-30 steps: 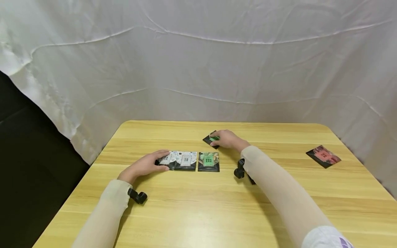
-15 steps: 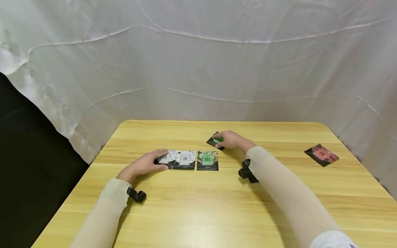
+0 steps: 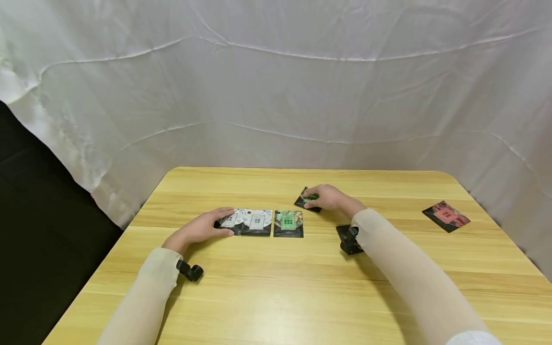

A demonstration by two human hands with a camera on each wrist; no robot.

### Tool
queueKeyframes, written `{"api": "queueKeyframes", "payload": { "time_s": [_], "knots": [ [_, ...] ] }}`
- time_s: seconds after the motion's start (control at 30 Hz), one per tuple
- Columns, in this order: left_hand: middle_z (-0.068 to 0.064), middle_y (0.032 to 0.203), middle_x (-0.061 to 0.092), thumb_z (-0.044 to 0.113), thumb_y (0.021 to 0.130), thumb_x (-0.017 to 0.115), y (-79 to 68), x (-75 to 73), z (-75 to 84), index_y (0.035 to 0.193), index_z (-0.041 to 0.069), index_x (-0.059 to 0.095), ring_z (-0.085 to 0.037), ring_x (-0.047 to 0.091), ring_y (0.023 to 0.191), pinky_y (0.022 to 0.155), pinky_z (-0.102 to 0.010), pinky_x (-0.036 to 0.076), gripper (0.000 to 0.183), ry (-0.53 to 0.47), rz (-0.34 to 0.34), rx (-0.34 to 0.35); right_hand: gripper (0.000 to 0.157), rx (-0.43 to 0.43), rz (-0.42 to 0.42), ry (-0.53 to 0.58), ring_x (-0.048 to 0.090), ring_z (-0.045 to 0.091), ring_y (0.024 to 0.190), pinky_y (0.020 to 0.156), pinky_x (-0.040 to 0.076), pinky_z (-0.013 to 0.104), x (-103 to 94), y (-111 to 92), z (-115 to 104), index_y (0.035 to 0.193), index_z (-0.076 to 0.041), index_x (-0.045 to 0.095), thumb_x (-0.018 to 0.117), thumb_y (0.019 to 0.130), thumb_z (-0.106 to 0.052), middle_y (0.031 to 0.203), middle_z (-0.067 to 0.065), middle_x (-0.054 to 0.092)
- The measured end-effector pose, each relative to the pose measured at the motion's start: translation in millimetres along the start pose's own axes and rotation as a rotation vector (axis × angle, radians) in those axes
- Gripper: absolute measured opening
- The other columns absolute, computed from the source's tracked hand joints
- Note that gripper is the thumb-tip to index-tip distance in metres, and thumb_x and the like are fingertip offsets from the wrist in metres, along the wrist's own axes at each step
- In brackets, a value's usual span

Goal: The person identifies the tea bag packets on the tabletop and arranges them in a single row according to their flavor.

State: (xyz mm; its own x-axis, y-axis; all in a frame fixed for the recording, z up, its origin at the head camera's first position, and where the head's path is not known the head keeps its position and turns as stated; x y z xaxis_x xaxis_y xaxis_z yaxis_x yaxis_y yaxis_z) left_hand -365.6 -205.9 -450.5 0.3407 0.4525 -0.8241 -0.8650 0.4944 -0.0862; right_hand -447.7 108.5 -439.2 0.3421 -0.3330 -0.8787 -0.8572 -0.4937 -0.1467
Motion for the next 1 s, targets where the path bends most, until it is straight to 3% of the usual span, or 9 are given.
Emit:
{"api": "queueKeyframes", "payload": {
  "time_s": [0.23,0.43,0.73,1.0],
  "knots": [
    [-0.011,0.157,0.031,0.051,0.088,0.068,2.4,0.0,-2.2,0.152,0.015,0.038,-0.037,0.029,0.142,0.112,-0.056,0.026,0.08,0.001,0.001,0.01,0.049,0.009,0.004,-0.014,0.047,0.035,0.129,0.104,0.04,0.053,0.7,-7,4,0.137,-0.018,0.059,0.068,0.092,-0.038,0.145,0.012,0.049],
    [-0.011,0.157,0.031,0.051,0.088,0.068,3.3,0.6,-2.9,0.152,0.016,0.038,-0.037,0.028,0.142,0.113,-0.056,0.026,0.08,-0.006,0.0,0.012,0.054,0.007,0.002,-0.026,0.056,0.026,0.104,0.082,0.048,0.041,0.2,-14,5,0.139,-0.016,0.057,0.07,0.091,-0.038,0.14,0.016,0.052],
    [-0.012,0.157,0.03,0.051,0.088,0.068,1.2,-1.7,-1.3,0.153,0.015,0.037,-0.038,0.027,0.142,0.113,-0.056,0.025,0.08,-0.008,-0.002,0.006,0.057,-0.046,-0.012,-0.013,0.045,0.037,0.131,0.102,0.042,0.052,1.0,-26,4,0.14,-0.014,0.056,0.071,0.09,-0.036,0.146,0.016,0.047],
    [-0.013,0.157,0.03,0.049,0.089,0.069,0.0,-6.3,0.7,0.153,0.015,0.037,-0.038,0.027,0.142,0.113,-0.057,0.025,0.08,-0.004,0.004,0.007,0.055,-0.04,-0.046,0.045,0.042,0.034,0.135,0.108,0.035,0.055,0.6,-39,2,0.139,-0.019,0.057,0.07,0.09,-0.041,0.146,0.01,0.049]
  ]
}}
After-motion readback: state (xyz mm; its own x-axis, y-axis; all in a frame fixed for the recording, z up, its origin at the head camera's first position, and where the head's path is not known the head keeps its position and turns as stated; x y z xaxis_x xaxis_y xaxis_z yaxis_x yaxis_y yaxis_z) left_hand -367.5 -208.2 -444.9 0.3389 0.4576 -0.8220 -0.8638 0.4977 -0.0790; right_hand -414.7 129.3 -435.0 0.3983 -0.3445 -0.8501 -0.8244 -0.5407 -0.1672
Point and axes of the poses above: each hand's wrist, its own y-axis towards the middle knuckle, its own x-axis out of the palm, z = x × y, the point moved 9 cm from there along y, towards the middle knuckle
